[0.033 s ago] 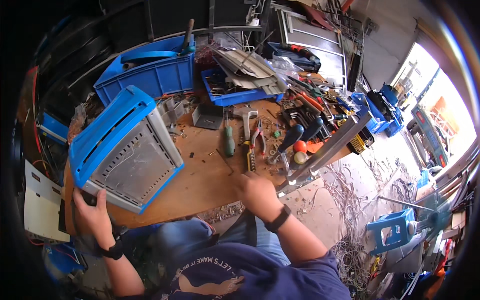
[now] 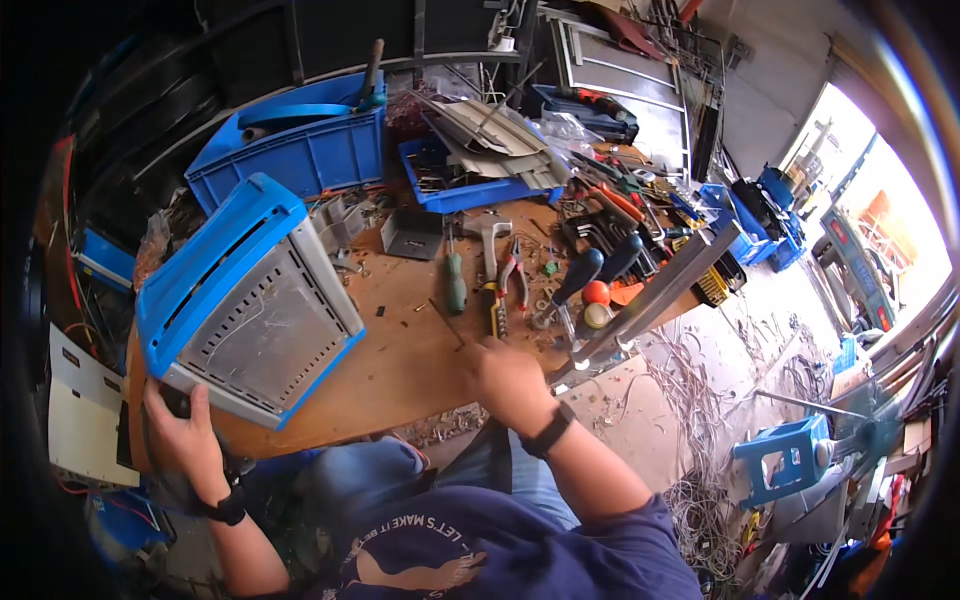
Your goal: The person assembles a blue and white electronic device on a cluttered workbench. They insert a black rectangular component into the device's housing, connect a white cable, and secure the blue plastic cover using a screwdriver. The person handles the device and tools with both hands throughout the process.
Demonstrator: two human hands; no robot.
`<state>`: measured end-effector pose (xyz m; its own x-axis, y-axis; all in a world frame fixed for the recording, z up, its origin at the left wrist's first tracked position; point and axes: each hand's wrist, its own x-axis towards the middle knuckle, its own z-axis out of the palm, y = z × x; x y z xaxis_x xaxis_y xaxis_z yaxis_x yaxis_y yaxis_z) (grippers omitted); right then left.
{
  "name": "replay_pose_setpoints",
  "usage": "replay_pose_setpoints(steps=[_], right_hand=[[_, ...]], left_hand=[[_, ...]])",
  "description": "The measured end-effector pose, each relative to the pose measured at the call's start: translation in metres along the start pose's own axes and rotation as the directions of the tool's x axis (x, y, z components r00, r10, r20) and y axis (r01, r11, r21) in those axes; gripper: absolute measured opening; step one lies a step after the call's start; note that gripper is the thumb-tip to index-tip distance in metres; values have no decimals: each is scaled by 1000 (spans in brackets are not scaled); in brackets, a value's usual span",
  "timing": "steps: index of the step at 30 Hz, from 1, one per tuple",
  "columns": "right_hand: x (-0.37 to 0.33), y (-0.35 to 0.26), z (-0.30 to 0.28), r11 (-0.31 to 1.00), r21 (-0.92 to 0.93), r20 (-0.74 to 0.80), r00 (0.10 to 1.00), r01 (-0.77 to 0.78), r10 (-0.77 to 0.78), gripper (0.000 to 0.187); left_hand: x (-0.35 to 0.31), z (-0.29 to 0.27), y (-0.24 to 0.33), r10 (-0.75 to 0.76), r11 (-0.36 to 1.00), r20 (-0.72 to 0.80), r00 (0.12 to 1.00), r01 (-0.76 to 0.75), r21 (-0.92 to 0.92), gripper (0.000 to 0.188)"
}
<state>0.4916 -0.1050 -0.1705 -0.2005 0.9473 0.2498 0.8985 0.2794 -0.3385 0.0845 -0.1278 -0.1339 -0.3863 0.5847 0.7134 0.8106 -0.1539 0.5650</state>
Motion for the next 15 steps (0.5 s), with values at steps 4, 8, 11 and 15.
replay_pose_setpoints(steps=[4,8,11,15], right_hand=[[43,-1,11,971,-236,57,998,49,-37,20],[66,-7,21,938,-335,119,992,90,-53,17],[74,-5,21,919,-390,93,996,51,-16,18],[89,13,15,940,-341,-179,983,-25,-39,19]], left_hand=[[-11,-17,6,81,980,-110,991,-100,-175,43],[-25,-41,6,111,994,-159,981,-108,31,35],[-36,-50,2,145,987,-120,982,-136,86,31],[-44,-52,0,97,989,-115,989,-82,125,27]])
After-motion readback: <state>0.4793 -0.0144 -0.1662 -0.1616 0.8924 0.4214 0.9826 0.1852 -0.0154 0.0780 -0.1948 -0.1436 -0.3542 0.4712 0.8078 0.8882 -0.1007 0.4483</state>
